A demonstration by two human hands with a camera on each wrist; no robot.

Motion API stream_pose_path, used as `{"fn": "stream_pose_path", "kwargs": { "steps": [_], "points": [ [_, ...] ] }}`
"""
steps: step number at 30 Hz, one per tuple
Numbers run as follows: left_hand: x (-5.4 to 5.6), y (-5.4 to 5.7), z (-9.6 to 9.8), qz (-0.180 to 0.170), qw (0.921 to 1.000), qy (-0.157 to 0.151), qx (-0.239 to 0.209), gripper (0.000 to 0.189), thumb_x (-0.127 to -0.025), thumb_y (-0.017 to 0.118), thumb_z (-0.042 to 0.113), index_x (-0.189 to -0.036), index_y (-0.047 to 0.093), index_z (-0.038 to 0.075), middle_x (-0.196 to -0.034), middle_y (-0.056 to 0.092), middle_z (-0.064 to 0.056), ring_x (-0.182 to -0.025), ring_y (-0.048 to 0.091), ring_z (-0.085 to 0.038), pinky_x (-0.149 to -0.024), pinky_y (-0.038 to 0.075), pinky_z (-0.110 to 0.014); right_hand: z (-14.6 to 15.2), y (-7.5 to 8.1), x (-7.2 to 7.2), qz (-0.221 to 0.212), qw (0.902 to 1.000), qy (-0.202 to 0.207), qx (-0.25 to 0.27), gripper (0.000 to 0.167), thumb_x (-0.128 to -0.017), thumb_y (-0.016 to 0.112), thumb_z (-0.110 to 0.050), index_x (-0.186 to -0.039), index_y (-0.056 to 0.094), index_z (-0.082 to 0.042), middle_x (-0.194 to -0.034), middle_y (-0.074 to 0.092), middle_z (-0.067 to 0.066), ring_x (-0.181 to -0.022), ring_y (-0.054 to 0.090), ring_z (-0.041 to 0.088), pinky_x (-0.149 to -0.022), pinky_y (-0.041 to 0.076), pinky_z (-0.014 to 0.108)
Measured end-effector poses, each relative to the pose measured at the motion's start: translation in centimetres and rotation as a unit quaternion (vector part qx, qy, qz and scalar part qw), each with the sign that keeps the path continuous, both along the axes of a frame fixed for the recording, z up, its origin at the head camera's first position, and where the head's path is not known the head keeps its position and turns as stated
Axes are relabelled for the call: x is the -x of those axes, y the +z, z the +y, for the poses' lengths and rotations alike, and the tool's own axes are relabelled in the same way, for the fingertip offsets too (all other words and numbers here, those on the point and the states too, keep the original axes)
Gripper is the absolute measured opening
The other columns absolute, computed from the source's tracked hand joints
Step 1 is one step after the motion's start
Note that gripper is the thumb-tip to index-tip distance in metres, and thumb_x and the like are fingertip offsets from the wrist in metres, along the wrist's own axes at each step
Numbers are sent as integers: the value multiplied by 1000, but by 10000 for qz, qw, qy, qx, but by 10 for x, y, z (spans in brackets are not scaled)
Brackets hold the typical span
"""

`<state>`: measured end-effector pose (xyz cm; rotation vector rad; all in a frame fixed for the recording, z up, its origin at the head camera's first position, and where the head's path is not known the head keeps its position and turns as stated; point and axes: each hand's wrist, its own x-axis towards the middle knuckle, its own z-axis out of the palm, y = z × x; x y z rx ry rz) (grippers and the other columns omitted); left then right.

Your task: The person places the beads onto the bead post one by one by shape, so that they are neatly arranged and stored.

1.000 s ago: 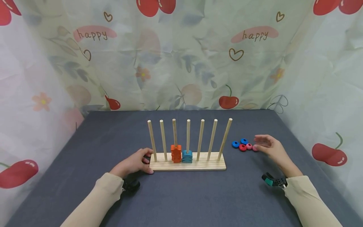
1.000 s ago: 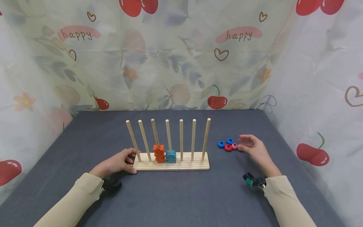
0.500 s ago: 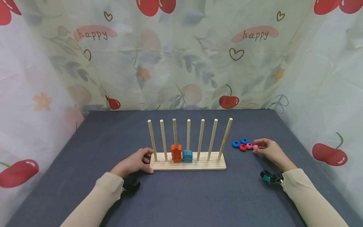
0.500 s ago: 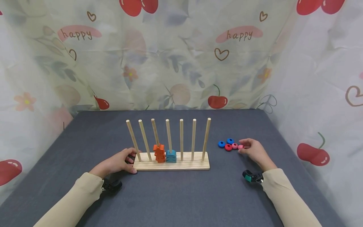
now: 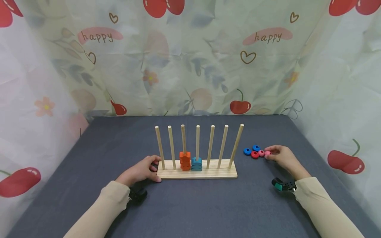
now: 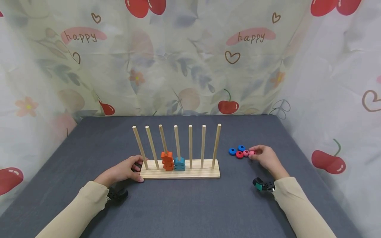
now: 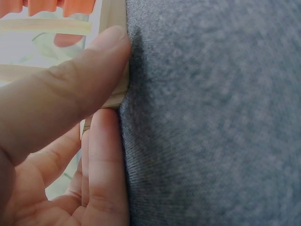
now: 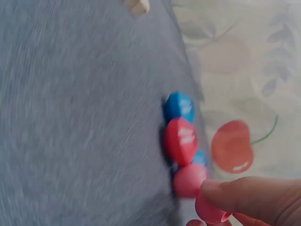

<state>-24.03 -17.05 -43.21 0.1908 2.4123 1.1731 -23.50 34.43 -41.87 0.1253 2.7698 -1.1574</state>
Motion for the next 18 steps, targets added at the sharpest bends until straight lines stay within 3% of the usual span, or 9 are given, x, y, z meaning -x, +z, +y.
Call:
{"fn": "stream_pose_path", "kwargs": {
  "steps": [5, 9, 12, 16, 18],
  "points": [
    [0, 1, 1, 17, 10000, -12, -16, 76, -70, 86, 7, -134, 46, 4, -127, 42, -15, -108, 50, -26, -87, 47, -37, -14, 19, -8, 358, 9993, -64, 42, 45, -94, 63, -26, -129, 54, 2, -127, 54, 25, -109, 54, 34, -81, 48, 37],
    [0, 0, 1, 56, 10000, -14, 49, 76, -70, 86, 7, -135, 46, 4, -127, 42, -15, -108, 51, -27, -88, 47, -38, -31, 44, -19, 627, 9973, -127, 352, 55, -93, 62, -40, -132, 52, -3, -132, 53, 21, -115, 56, 34, -93, 47, 48],
    [0, 0, 1, 89, 9999, -23, 100, 75, -70, 86, 7, -134, 47, 5, -126, 43, -14, -108, 51, -26, -88, 47, -38, -43, 63, -28, 831, 9948, -149, 573, 61, -89, 63, -49, -132, 52, -7, -132, 56, 18, -110, 61, 16, -97, 43, 53],
    [-1, 0, 1, 136, 9998, -53, 108, 74, -70, 86, 7, -134, 47, 5, -124, 43, -14, -107, 51, -26, -88, 47, -38, -59, 81, -40, 1388, 9871, -145, 784, 54, -89, 64, -47, -129, 55, -13, -123, 61, 7, -93, 59, -8, -90, 47, 36],
    [-1, -1, 1, 153, 9998, -73, 104, 74, -70, 86, 8, -133, 48, 5, -124, 43, -14, -107, 51, -26, -88, 47, -38, -68, 88, -45, 1795, 9783, -120, 1024, 46, -91, 65, -40, -127, 57, -14, -119, 59, -1, -94, 60, -8, -84, 48, 23]
  ]
}}
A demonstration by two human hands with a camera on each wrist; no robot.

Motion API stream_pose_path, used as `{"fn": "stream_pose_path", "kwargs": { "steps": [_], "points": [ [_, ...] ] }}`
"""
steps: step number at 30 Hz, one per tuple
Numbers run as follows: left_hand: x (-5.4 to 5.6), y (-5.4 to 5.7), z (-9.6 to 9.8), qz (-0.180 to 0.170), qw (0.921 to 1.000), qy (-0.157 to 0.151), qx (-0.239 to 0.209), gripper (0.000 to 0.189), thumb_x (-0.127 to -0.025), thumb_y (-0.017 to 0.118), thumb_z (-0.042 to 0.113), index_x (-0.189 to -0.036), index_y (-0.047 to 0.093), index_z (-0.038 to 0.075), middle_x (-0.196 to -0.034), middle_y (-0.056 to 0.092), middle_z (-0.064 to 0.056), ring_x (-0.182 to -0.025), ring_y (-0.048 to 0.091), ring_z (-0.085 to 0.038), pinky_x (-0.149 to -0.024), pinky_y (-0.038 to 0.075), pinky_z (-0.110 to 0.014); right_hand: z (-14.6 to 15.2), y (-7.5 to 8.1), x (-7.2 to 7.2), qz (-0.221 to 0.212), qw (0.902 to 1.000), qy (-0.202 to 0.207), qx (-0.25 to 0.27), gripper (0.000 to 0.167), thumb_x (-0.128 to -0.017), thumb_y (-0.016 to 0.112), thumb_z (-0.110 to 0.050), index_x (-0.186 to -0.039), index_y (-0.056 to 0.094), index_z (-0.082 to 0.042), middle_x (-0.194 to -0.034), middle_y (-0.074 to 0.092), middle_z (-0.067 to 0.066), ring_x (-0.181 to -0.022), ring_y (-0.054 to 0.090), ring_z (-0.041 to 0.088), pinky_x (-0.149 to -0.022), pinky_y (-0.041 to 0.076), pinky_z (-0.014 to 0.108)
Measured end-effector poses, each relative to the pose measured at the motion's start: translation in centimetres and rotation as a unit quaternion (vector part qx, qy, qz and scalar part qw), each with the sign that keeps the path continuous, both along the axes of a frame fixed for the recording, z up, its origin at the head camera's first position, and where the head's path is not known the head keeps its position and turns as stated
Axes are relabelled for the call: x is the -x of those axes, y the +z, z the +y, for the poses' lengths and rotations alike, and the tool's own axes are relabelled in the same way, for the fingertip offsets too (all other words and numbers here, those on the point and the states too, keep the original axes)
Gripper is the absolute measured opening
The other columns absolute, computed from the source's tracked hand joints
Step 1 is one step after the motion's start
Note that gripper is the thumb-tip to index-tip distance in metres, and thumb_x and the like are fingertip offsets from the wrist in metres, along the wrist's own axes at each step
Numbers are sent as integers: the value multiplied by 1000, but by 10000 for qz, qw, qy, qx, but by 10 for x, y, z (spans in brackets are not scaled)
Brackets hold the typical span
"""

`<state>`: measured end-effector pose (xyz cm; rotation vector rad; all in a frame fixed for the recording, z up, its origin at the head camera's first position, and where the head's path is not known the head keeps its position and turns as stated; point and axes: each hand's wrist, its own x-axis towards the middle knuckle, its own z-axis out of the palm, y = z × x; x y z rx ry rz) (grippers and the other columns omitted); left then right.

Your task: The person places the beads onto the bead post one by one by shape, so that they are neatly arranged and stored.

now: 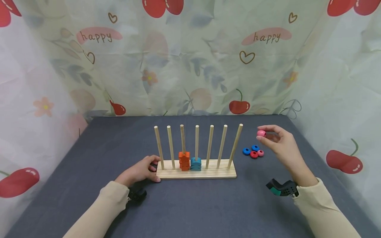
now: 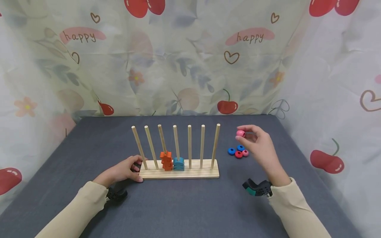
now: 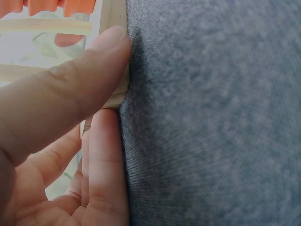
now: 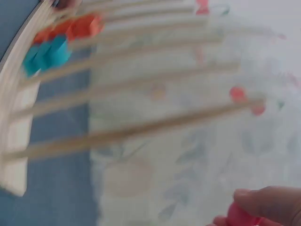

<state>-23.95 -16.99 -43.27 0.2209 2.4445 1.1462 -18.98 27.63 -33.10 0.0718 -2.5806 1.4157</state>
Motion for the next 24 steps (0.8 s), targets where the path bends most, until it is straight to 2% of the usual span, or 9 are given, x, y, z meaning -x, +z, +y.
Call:
{"fn": "stream_pose_path", "kwargs": {
  "steps": [3, 6, 9, 15, 24],
  "points": [
    [0, -1, -1, 6, 10000, -33, -7, 74, -70, 86, 9, -133, 48, 5, -124, 43, -14, -107, 51, -26, -88, 47, -38, -14, 9, -8, 647, 9971, 70, 390, 39, -92, 67, -28, -127, 59, -13, -115, 57, -9, -98, 61, -3, -80, 48, 11],
    [1, 0, -1, 10, 10000, -45, -38, 74, -70, 86, 8, -133, 48, 5, -123, 43, -14, -107, 51, -26, -87, 47, -38, -28, 19, -15, 1213, 9889, 204, 830, 37, -91, 68, -15, -126, 60, -8, -114, 58, -8, -100, 62, 1, -81, 48, 10],
    [2, -1, -1, 40, 9999, -119, -78, 73, -70, 86, 7, -132, 48, 4, -123, 43, -16, -106, 52, -27, -86, 47, -38, -42, 27, -18, 1605, 9780, 366, 1282, 37, -89, 68, -7, -125, 60, -4, -114, 60, -4, -99, 63, 4, -83, 49, 12],
    [1, 0, -2, 70, 9997, -177, -154, 72, -70, 86, 7, -131, 48, 3, -123, 43, -17, -106, 52, -28, -87, 47, -39, -68, 37, -19, 2069, 9566, 703, 1929, 35, -87, 68, -1, -121, 59, -2, -116, 60, 4, -99, 62, 12, -84, 50, 16],
    [2, -1, -1, 43, 9999, -124, -74, 72, -70, 86, 8, -131, 49, 4, -122, 43, -15, -105, 52, -27, -87, 47, -39, -102, 36, -12, 2287, 9430, 1087, 2159, 36, -86, 67, 6, -120, 60, 4, -112, 63, 5, -98, 63, 13, -85, 51, 19]
  ]
}}
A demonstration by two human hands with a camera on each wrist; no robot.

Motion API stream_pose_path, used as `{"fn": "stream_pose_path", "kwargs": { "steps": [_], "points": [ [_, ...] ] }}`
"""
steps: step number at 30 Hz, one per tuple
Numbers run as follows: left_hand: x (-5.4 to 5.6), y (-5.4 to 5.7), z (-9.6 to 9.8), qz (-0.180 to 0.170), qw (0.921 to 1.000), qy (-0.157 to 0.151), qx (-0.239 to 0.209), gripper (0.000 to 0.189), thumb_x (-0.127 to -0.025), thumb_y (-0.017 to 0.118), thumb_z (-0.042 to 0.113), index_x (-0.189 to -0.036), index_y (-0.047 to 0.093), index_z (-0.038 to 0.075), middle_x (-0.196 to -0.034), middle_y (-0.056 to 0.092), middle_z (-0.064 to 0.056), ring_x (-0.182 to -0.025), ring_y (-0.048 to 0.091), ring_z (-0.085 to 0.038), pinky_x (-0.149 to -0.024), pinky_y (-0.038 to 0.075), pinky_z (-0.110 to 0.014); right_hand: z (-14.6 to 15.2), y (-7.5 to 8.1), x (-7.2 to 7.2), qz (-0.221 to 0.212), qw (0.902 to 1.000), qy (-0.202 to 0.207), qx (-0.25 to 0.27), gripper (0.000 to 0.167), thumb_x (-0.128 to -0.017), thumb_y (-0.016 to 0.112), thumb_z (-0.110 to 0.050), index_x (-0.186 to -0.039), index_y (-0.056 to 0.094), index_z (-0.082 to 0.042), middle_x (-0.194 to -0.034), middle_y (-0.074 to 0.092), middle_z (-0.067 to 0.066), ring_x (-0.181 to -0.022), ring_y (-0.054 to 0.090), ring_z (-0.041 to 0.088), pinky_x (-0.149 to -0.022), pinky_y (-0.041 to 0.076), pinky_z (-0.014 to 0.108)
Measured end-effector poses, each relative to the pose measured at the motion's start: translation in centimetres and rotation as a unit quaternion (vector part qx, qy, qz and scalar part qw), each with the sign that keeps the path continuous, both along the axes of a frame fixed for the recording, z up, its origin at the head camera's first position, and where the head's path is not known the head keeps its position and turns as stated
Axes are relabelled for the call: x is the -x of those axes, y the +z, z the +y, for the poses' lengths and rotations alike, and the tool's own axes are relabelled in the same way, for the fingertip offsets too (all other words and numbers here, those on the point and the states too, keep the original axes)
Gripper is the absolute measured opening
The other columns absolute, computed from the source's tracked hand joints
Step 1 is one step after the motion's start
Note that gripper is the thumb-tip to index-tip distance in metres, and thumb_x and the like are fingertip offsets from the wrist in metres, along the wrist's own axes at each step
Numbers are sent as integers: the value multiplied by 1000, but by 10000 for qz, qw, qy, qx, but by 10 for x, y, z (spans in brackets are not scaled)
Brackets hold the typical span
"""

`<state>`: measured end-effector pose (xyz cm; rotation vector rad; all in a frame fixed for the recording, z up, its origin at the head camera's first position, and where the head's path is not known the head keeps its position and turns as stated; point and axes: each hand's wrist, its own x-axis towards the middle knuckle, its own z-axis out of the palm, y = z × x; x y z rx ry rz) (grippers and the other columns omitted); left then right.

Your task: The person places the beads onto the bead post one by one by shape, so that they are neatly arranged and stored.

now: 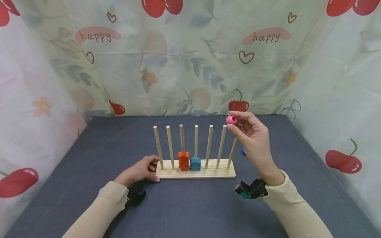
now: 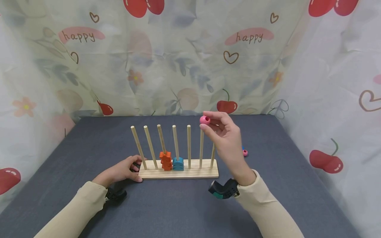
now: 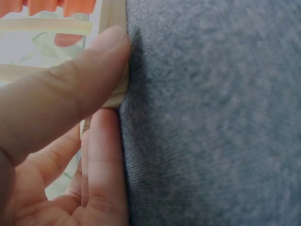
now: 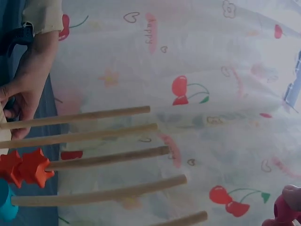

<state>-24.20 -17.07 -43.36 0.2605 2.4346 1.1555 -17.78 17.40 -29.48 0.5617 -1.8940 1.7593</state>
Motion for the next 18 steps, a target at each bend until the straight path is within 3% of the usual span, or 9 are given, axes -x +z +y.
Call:
{"fn": "stream_pose_path", "kwargs": {
  "steps": [10, 18],
  "points": [
    [1, -1, -2, 8, 10000, -18, -27, 73, -70, 86, 9, -131, 48, 4, -122, 43, -15, -106, 52, -26, -87, 47, -39, -26, -24, 20, 804, 9965, -211, -112, 37, -87, 64, 9, -123, 57, 6, -120, 61, 6, -115, 58, 15, -100, 44, 23],
    [1, -2, -2, -4, 10000, -31, -6, 73, -70, 86, 9, -132, 48, 4, -123, 43, -15, -106, 52, -26, -88, 47, -39, -32, -40, 31, 883, 9952, -207, -364, 35, -87, 65, 8, -121, 59, 3, -122, 61, 17, -114, 56, 14, -106, 40, 29]
  ]
}}
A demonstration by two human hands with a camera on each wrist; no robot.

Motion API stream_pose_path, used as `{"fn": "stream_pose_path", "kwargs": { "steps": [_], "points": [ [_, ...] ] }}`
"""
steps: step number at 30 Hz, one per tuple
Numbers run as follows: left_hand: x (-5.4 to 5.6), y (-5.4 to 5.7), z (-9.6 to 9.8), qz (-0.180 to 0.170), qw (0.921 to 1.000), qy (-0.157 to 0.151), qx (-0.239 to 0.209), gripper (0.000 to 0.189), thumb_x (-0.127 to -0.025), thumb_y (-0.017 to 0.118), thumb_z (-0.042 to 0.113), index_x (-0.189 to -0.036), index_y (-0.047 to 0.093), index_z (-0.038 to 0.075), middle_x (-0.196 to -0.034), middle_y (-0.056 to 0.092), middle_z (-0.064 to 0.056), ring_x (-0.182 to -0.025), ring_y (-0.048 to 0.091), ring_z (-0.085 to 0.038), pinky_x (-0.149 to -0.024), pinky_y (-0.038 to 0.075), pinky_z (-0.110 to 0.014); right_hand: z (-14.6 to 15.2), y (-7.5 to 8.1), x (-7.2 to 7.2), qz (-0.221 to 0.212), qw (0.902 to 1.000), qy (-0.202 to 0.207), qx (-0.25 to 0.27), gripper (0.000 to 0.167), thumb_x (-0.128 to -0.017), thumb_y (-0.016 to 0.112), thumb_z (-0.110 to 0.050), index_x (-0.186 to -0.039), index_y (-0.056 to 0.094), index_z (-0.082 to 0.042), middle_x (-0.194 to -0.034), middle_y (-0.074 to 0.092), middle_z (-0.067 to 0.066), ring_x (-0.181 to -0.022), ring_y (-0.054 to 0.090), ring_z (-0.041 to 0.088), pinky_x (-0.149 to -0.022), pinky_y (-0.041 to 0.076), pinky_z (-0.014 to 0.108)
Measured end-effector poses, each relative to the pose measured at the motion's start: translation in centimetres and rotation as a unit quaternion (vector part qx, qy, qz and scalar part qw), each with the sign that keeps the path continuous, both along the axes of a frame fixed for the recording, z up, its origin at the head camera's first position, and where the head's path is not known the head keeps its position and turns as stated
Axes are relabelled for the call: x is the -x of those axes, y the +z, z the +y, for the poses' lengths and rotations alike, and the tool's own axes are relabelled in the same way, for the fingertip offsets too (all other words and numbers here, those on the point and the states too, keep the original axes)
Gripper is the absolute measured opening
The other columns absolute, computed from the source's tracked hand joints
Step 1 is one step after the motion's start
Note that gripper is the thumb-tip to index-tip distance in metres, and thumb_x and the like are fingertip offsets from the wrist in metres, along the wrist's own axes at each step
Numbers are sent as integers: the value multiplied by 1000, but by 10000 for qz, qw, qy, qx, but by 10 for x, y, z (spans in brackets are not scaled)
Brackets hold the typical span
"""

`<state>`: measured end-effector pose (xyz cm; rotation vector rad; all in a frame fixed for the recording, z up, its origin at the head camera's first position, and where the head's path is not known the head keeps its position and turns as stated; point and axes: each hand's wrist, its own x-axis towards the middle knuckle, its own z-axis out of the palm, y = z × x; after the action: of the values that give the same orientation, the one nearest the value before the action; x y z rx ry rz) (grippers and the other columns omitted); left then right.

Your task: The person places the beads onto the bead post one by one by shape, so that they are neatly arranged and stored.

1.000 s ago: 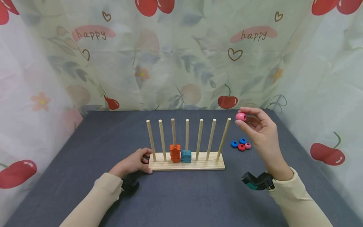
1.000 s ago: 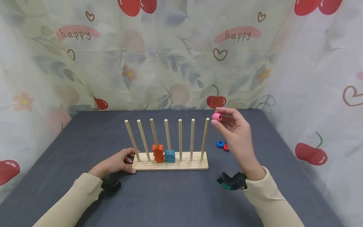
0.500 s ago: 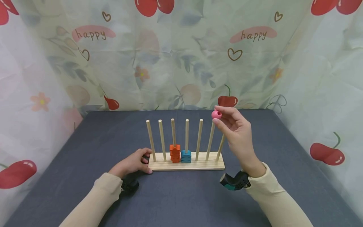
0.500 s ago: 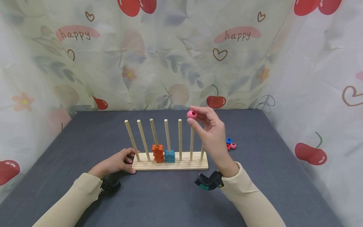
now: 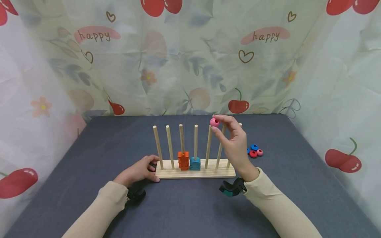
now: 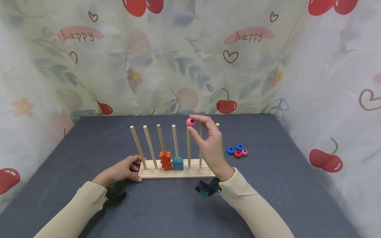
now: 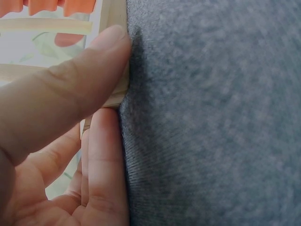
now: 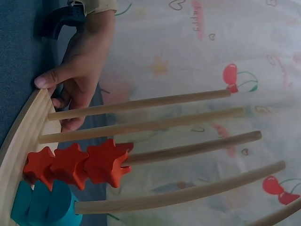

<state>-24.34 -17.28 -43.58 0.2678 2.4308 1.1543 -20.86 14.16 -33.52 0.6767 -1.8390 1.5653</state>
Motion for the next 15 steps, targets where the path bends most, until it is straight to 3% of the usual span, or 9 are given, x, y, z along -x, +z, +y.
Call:
{"fn": "stream_pose_path", "kwargs": {
  "steps": [7, 11, 15],
  "points": [
    [0, 0, 1, 17, 10000, 18, -3, 73, -70, 86, 8, -131, 48, 4, -123, 43, -15, -106, 52, -26, -87, 47, -39, -1, -4, 3, -103, 9998, 78, -144, 33, -88, 64, 6, -121, 60, 3, -121, 61, 18, -112, 55, 11, -102, 41, 22],
    [-1, 0, 1, 9, 10000, 34, 20, 72, -70, 86, 9, -131, 48, 4, -123, 43, -15, -106, 52, -26, -87, 47, -39, 0, -5, 4, -425, 9990, 153, -34, 37, -88, 65, 5, -123, 56, 4, -120, 61, 16, -108, 55, 11, -95, 45, 19],
    [-1, 1, 1, -9, 10000, 54, 50, 72, -70, 86, 8, -131, 48, 5, -123, 43, -14, -106, 52, -26, -88, 47, -39, -1, -8, 5, -1019, 9924, 541, 420, 43, -88, 64, 5, -128, 47, 6, -117, 59, 5, -105, 57, 15, -88, 49, 18]
  ]
}}
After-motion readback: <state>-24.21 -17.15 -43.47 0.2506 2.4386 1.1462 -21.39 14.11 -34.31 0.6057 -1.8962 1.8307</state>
